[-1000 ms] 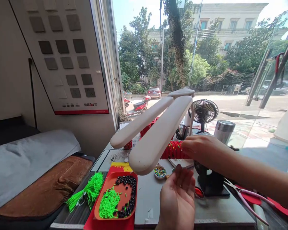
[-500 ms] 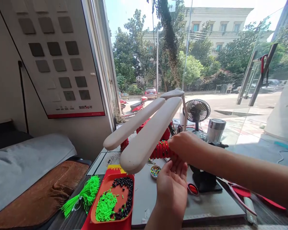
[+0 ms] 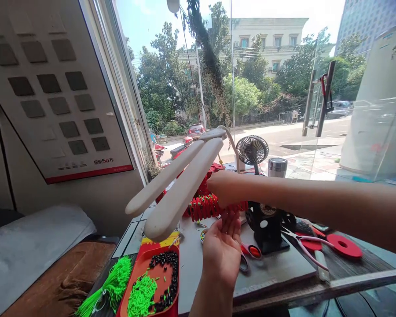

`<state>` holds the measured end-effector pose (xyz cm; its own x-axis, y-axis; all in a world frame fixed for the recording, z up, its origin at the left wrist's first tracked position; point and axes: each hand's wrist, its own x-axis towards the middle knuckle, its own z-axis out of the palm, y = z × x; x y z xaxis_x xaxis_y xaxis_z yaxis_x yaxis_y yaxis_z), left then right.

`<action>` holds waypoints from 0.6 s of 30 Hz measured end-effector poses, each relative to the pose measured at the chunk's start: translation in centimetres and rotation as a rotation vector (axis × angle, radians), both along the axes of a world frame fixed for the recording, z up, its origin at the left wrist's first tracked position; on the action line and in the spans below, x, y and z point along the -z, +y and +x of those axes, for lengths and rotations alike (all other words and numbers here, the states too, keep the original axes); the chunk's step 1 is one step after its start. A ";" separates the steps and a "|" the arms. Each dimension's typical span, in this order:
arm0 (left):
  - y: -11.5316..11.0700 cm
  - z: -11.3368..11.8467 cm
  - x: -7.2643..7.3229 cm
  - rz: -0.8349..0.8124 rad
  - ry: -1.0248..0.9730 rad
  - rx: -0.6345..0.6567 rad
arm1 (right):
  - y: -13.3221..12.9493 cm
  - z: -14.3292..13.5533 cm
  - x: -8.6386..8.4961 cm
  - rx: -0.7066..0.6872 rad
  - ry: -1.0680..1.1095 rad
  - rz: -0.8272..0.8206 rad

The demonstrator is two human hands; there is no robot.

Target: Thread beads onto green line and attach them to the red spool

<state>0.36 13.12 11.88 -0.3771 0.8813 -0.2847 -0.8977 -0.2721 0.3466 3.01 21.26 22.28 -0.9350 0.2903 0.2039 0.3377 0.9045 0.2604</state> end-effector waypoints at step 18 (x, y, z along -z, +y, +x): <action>0.0 1.1 1.1 0.004 -0.113 0.002 | 0.3 5.7 2.1 0.044 0.011 -0.080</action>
<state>1.49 13.14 10.81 -0.3410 0.8833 -0.3216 -0.9315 -0.2713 0.2424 8.72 21.56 20.23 -0.9189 0.3465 0.1888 0.3796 0.9068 0.1834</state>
